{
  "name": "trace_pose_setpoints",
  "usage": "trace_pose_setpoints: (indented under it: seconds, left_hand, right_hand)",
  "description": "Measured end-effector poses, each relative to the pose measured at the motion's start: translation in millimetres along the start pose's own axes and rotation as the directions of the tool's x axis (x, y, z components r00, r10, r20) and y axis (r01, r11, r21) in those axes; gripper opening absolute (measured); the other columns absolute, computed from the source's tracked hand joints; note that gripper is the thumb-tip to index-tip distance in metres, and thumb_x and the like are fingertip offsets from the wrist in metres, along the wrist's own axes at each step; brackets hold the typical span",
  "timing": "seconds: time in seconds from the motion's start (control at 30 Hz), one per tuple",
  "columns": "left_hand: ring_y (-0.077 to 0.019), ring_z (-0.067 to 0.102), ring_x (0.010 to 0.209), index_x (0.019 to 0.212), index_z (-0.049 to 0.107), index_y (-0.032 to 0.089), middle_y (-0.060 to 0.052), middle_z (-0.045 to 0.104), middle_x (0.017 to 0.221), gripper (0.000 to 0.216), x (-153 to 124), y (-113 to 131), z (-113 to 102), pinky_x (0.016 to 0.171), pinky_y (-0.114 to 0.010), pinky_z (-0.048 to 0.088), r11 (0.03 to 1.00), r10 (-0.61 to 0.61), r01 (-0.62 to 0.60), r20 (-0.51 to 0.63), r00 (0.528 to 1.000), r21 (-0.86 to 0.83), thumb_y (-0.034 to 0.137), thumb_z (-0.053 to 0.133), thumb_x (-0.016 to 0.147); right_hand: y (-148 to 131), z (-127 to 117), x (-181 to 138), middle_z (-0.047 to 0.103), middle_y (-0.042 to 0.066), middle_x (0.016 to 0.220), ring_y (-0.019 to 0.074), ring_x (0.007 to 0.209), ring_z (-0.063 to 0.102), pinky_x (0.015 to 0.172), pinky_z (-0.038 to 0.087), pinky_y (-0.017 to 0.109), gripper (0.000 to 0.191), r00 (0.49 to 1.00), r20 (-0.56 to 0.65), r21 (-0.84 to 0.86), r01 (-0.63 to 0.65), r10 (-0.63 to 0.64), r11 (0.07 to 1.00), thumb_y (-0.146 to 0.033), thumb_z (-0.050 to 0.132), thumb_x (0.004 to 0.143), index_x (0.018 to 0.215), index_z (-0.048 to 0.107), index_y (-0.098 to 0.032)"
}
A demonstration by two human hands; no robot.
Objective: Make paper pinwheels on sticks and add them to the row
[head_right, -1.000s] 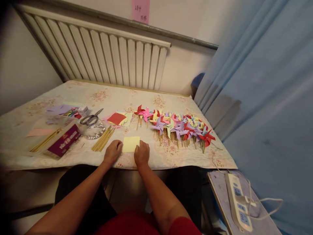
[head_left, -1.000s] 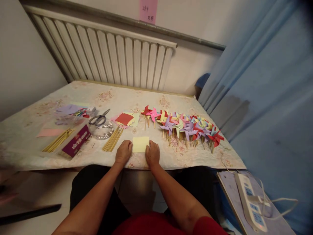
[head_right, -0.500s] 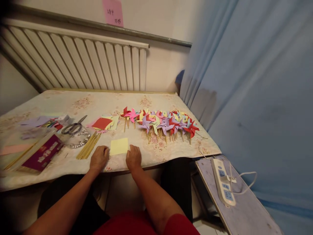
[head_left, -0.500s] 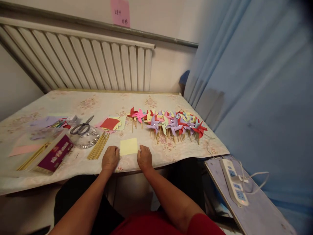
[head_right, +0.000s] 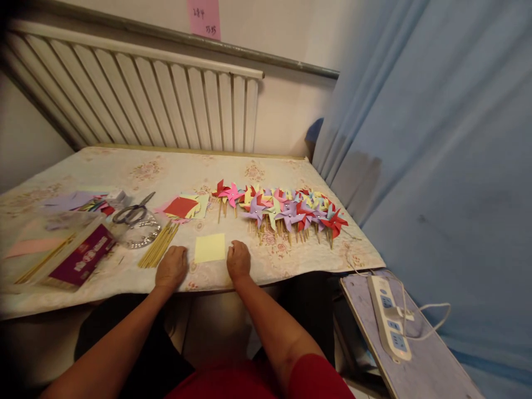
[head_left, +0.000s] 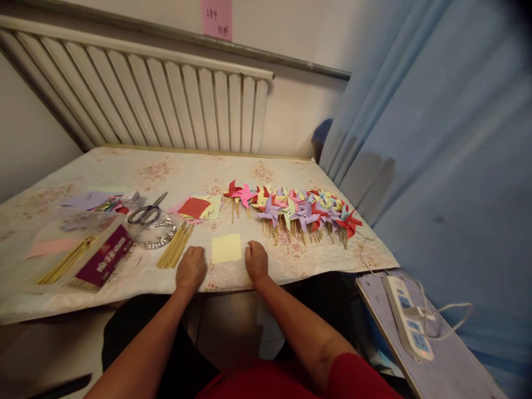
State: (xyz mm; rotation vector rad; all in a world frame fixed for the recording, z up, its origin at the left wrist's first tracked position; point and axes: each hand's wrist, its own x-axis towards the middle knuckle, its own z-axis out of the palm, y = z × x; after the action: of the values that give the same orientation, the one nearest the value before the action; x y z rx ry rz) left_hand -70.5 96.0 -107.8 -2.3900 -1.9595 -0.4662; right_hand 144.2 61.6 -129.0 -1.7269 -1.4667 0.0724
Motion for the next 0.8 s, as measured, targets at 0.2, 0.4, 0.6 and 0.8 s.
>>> trace_pose_setpoints:
  seconds: [0.2, 0.4, 0.6, 0.8]
  left_hand:
    - [-0.0224, 0.056, 0.091, 0.092, 0.059, 0.017, -0.01, 0.057, 0.096, 0.026, -2, 0, 2, 0.078, -0.032, 0.041, 1.0, 0.016, -0.016, -0.038, 0.999, 0.005, 0.023, 0.034, 0.095]
    - [-0.0209, 0.055, 0.088, 0.088, 0.058, 0.017, -0.009, 0.057, 0.091, 0.022, -2, -2, 4, 0.077, -0.031, 0.04, 1.0, 0.023, -0.022, -0.052, 0.998, 0.015, 0.022, 0.037, 0.095]
    - [-0.0211, 0.054, 0.09, 0.085, 0.057, 0.018, -0.008, 0.056, 0.091, 0.019, -3, -1, 2, 0.078, -0.031, 0.04, 1.0, 0.028, -0.028, -0.036, 0.999, 0.01, 0.02, 0.04, 0.094]
    - [-0.021, 0.053, 0.087, 0.084, 0.055, 0.018, -0.008, 0.054, 0.088, 0.018, -4, -1, 2, 0.077, -0.032, 0.039, 0.999, 0.042, -0.043, -0.051, 0.998, -0.023, 0.018, 0.04, 0.093]
  right_hand:
    - [5, 11, 32, 0.067, 0.005, 0.083, 0.0169, 0.078, 0.058, 0.075, 0.041, 0.026, 0.021, 0.993, -0.011, -0.034, -0.114, 0.114, 0.993, -0.014, 0.045, 0.088, 0.09, 0.066, -0.017]
    - [5, 23, 60, 0.065, 0.004, 0.082, 0.0152, 0.075, 0.055, 0.071, 0.036, 0.025, 0.02, 0.987, -0.016, -0.144, -0.158, 0.157, 0.977, -0.015, 0.045, 0.09, 0.087, 0.065, -0.017]
    - [1, 40, 87, 0.065, 0.005, 0.086, 0.0151, 0.076, 0.056, 0.067, 0.034, 0.025, 0.018, 0.975, -0.012, -0.267, -0.219, 0.224, 0.938, -0.02, 0.047, 0.093, 0.088, 0.064, -0.018]
    - [-10, 51, 115, 0.068, 0.007, 0.089, 0.017, 0.077, 0.061, 0.065, 0.037, 0.026, 0.017, 0.935, -0.019, -0.363, -0.336, 0.354, 0.869, -0.026, 0.049, 0.094, 0.093, 0.063, -0.018]
